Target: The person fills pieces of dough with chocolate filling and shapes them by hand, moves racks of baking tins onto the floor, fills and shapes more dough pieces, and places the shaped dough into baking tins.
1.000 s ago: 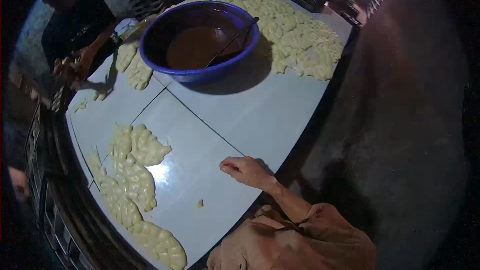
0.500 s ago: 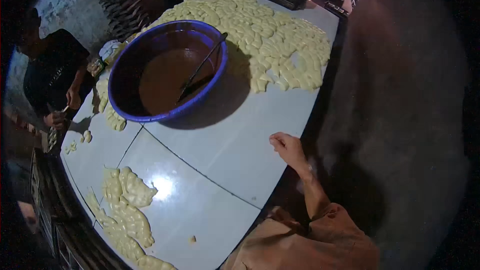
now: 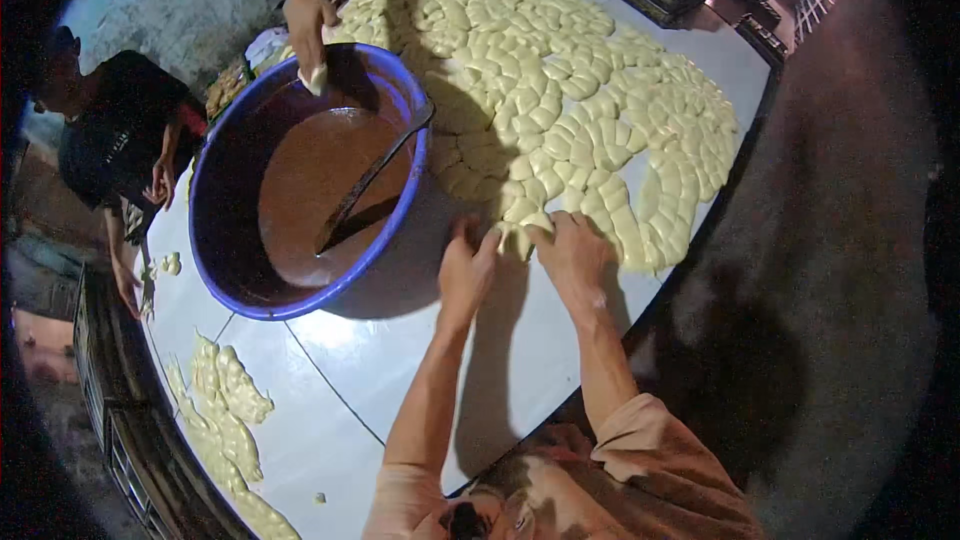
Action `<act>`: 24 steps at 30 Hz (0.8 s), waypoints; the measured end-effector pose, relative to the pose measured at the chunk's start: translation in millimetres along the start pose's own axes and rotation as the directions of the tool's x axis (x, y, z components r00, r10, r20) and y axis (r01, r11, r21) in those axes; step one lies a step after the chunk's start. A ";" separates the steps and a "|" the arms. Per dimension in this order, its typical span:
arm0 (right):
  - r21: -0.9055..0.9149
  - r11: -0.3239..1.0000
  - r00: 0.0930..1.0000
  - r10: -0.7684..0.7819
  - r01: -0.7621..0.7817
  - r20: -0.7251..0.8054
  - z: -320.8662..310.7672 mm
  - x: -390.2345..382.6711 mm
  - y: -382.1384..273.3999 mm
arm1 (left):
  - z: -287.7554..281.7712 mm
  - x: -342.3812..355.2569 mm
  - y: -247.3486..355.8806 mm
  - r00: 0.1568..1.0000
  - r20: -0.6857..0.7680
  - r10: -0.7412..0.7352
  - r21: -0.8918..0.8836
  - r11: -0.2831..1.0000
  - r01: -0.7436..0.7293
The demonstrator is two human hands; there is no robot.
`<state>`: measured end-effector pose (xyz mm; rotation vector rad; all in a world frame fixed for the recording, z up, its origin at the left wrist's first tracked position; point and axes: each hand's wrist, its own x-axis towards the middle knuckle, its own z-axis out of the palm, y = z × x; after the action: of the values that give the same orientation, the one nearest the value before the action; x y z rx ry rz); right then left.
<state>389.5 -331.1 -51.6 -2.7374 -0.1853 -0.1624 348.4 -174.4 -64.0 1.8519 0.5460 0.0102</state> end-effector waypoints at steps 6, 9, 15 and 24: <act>0.087 0.996 0.998 0.029 -0.035 0.063 12.8 12.2 -6.2 | 47.7 26.9 26.7 0.968 -0.236 0.090 0.257 0.966 -0.027; 0.236 0.966 0.994 -0.103 0.108 -0.033 19.3 9.0 -4.1 | 36.7 38.2 29.8 0.980 -0.001 -0.199 0.190 0.962 0.196; 0.751 0.554 0.859 -0.119 -0.360 0.499 1.2 -53.8 -0.5 | -2.0 -34.6 -32.4 0.987 0.149 -0.054 -0.284 0.954 0.095; 0.698 0.639 0.544 -0.477 -0.325 0.690 8.1 -156.4 -87.2 | -132.8 -195.1 -58.8 0.963 0.082 -0.257 -0.516 0.816 0.261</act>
<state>223.0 -264.9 -48.1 -1.6592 -0.5170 1.0448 117.0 -113.6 -19.9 1.2324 0.7085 -0.0290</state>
